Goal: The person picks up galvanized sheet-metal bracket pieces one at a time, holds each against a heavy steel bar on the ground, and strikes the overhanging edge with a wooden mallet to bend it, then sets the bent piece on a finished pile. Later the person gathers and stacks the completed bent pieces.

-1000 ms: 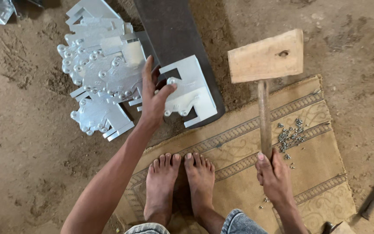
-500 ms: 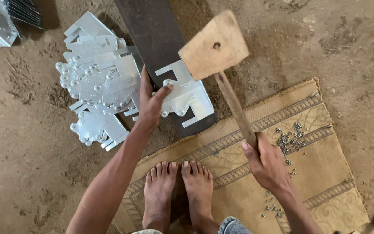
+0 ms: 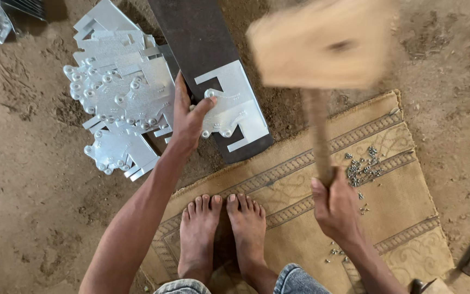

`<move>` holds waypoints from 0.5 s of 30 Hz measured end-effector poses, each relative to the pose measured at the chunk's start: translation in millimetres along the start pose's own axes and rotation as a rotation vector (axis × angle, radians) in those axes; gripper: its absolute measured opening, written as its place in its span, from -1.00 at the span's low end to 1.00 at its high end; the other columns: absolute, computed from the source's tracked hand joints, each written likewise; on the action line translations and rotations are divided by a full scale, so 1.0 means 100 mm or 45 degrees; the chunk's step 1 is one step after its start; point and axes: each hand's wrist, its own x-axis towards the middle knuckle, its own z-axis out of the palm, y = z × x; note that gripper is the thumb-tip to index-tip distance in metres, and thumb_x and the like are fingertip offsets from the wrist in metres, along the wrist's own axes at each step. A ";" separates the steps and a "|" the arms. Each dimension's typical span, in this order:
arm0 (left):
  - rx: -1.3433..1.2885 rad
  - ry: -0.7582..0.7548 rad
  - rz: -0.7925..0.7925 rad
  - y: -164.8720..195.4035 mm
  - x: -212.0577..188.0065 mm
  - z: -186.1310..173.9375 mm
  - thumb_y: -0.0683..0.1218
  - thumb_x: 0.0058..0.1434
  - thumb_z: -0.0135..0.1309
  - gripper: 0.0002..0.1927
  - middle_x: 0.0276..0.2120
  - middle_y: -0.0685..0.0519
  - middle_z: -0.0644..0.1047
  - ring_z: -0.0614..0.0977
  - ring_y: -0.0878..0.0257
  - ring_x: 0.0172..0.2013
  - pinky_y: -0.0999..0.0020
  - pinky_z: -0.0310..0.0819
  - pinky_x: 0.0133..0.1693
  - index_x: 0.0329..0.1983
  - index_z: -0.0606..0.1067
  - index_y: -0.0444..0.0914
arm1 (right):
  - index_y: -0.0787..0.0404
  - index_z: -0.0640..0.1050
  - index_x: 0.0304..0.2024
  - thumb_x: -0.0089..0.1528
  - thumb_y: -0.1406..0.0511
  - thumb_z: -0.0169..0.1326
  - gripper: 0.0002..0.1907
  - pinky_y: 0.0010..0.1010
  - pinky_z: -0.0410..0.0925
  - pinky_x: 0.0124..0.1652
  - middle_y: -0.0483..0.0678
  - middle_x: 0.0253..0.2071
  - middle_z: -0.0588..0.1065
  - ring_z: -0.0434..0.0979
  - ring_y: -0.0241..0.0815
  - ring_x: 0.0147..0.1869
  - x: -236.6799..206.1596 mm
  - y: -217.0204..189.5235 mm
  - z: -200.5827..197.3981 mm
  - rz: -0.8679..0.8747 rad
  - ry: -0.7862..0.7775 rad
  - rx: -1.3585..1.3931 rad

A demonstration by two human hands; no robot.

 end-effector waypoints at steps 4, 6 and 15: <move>-0.045 -0.024 0.041 0.04 -0.01 0.01 -0.18 0.13 0.17 0.06 0.42 -0.30 0.24 0.37 -0.09 0.38 0.08 0.34 0.38 0.59 -0.16 -0.27 | 0.32 0.39 -0.16 0.34 0.10 -0.07 -0.64 -0.29 0.26 -0.62 -0.12 -0.67 0.36 0.36 -0.27 -0.67 -0.18 0.24 0.17 -0.300 0.193 0.085; -0.011 0.020 -0.042 0.05 -0.02 0.01 -0.19 0.09 0.17 0.09 0.40 -0.25 0.19 0.38 -0.07 0.35 0.08 0.41 0.32 0.57 -0.20 -0.25 | 0.27 0.38 -0.22 0.36 0.11 -0.09 -0.67 -0.31 0.22 -0.68 -0.10 -0.67 0.29 0.25 -0.24 -0.71 -0.30 0.34 0.24 -0.218 0.213 0.199; 0.005 -0.030 0.037 0.05 -0.02 0.00 -0.21 0.08 0.13 0.07 0.36 -0.35 0.30 0.45 -0.14 0.32 0.01 0.39 0.34 0.60 -0.16 -0.29 | 0.31 0.40 -0.25 0.37 0.07 -0.09 -0.61 -0.32 0.20 -0.60 -0.14 -0.66 0.31 0.27 -0.29 -0.67 -0.61 0.57 0.29 -0.261 0.356 -0.087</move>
